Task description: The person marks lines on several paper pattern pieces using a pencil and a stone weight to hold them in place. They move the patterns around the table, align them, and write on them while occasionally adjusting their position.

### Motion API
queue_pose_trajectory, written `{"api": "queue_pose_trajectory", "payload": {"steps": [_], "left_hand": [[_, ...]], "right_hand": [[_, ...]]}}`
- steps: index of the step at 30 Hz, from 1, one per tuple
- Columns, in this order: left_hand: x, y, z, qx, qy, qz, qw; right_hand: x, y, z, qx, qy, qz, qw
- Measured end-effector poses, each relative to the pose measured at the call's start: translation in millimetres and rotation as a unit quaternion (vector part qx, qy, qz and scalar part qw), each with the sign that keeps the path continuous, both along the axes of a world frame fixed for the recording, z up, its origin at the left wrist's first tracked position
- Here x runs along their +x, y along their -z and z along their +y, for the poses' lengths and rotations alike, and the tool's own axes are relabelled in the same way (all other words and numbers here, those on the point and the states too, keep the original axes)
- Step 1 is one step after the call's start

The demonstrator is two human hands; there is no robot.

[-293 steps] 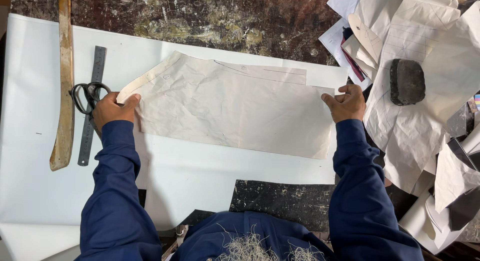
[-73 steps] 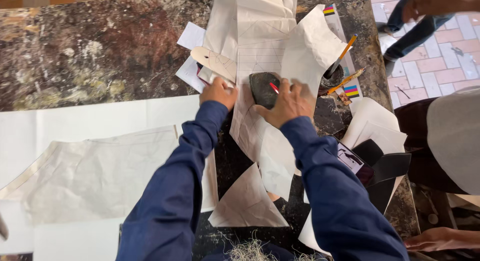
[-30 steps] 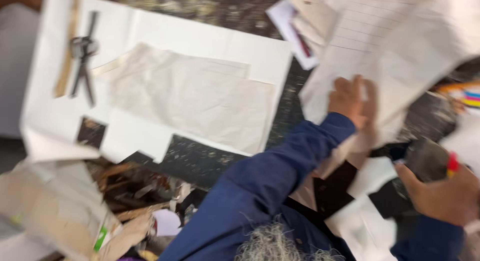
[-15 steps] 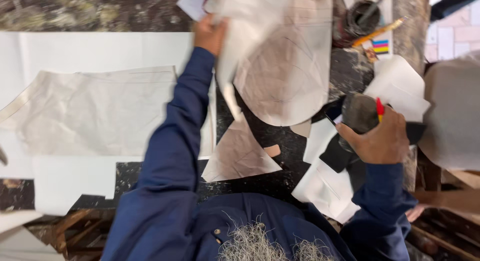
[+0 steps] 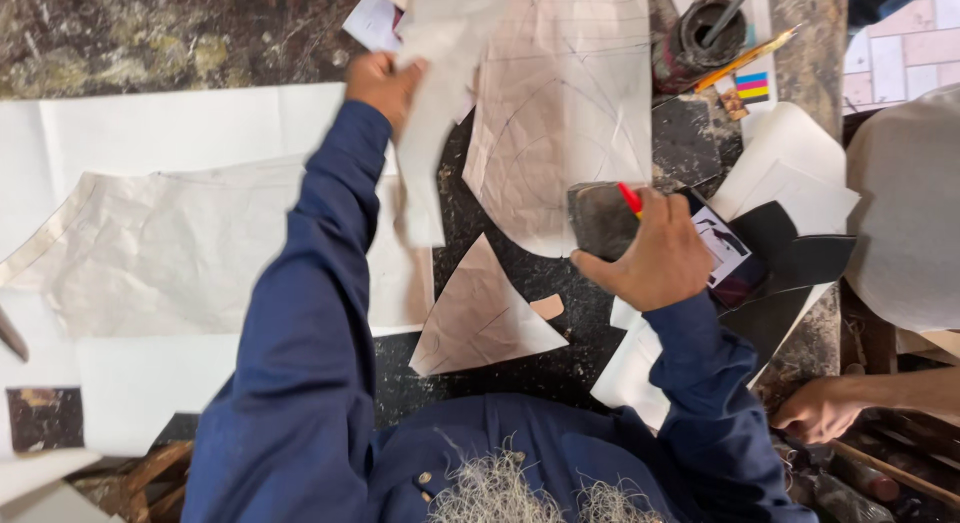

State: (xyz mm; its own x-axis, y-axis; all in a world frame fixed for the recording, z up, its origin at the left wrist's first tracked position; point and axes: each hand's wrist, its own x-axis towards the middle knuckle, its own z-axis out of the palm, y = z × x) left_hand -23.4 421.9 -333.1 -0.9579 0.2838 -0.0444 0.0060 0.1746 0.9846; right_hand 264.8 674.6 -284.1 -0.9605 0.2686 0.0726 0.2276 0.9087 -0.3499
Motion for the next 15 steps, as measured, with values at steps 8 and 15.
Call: {"api": "queue_pose_trajectory", "payload": {"steps": [8, 15], "left_hand": [[77.3, 38.5, 83.2, -0.391, -0.085, 0.278, 0.874], [87.8, 36.8, 107.3, -0.335, -0.072, 0.107, 0.933]], "right_hand": [[10.2, 1.0, -4.9, -0.018, 0.035, -0.049, 0.998], [29.5, 3.2, 8.3, -0.004, 0.047, 0.017, 0.999]]}}
